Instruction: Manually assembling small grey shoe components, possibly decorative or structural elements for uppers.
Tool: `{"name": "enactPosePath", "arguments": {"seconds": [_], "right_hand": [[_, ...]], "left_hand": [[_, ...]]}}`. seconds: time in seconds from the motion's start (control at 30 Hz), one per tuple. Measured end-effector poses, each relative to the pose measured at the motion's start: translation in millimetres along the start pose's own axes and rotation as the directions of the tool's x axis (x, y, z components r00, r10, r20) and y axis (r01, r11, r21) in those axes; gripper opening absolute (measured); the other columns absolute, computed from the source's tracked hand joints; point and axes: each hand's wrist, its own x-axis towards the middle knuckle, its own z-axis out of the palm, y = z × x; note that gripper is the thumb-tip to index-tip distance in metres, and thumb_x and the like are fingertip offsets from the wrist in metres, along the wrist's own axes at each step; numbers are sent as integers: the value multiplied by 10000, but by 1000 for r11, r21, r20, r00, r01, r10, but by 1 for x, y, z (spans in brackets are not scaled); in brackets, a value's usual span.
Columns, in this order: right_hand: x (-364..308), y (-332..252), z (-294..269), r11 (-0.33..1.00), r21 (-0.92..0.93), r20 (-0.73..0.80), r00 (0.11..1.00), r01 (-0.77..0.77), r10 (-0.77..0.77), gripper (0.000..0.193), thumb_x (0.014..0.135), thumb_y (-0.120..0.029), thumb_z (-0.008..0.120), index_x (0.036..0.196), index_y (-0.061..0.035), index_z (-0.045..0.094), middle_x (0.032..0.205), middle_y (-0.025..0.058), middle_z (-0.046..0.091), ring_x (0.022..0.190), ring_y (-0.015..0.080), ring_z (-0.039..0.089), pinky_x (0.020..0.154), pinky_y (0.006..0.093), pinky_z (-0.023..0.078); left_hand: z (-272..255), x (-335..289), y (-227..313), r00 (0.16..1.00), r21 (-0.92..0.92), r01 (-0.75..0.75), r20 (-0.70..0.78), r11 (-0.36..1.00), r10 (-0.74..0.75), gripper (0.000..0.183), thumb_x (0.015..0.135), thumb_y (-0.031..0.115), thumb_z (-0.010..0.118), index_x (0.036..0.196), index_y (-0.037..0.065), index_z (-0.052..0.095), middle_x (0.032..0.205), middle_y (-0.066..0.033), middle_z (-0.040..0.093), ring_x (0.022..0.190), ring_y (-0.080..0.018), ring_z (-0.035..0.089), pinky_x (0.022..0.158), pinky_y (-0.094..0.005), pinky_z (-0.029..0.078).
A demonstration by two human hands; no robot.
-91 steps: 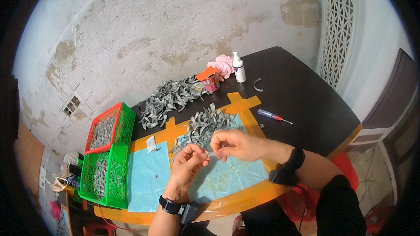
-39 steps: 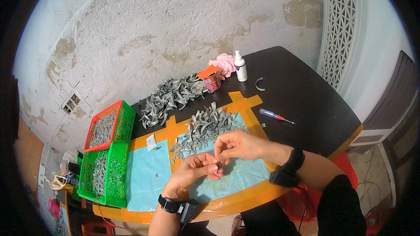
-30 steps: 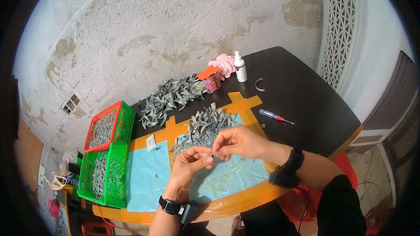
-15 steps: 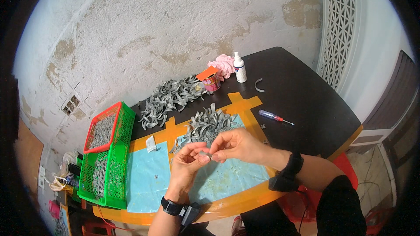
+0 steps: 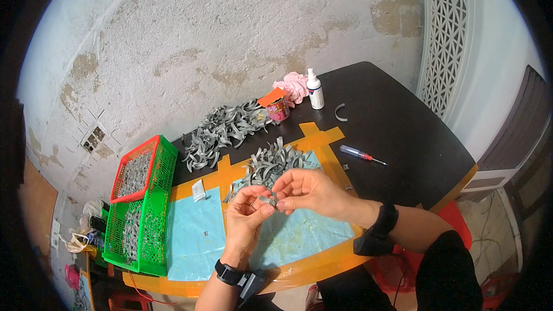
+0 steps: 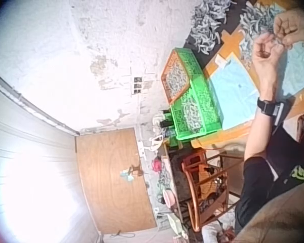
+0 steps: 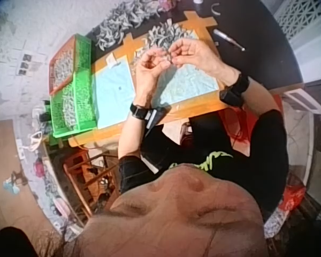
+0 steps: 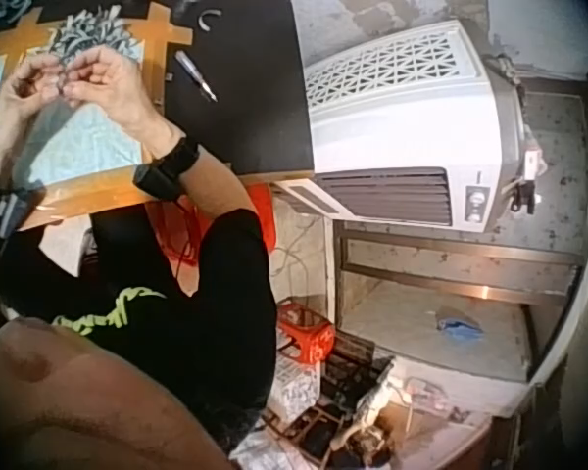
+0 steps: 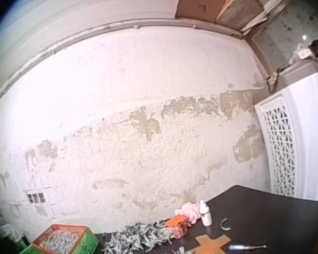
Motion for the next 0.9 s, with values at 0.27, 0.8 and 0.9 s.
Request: {"name": "enactPosePath", "arguments": {"seconds": [0.27,0.8,0.9], "right_hand": [[-1,1,-1,997,-74,3,1000,-13,14,152,846,-28,646,985,15,600,916,52,634,822,103,608,723,249,511],[-1,5,1,983,-144,-32,992,115,-121,106,843,42,617,948,43,631,972,77,587,862,130,596,766,263,508],[0,4,0,980,-152,-20,991,126,-131,101,844,43,615,944,49,630,981,80,585,863,132,597,760,263,510]], "left_hand": [[5,-2,-1,990,147,-136,-25,980,141,309,758,-67,701,1043,22,621,1082,-56,587,902,-104,593,801,-236,499],[4,-1,-9,999,11,-32,-38,999,32,194,805,-31,673,994,11,680,1198,-98,576,1024,-146,574,879,-274,470],[6,-3,-8,997,65,-63,-44,996,66,181,815,-23,667,992,9,680,1136,-109,620,1011,-144,583,879,-268,469]]}}
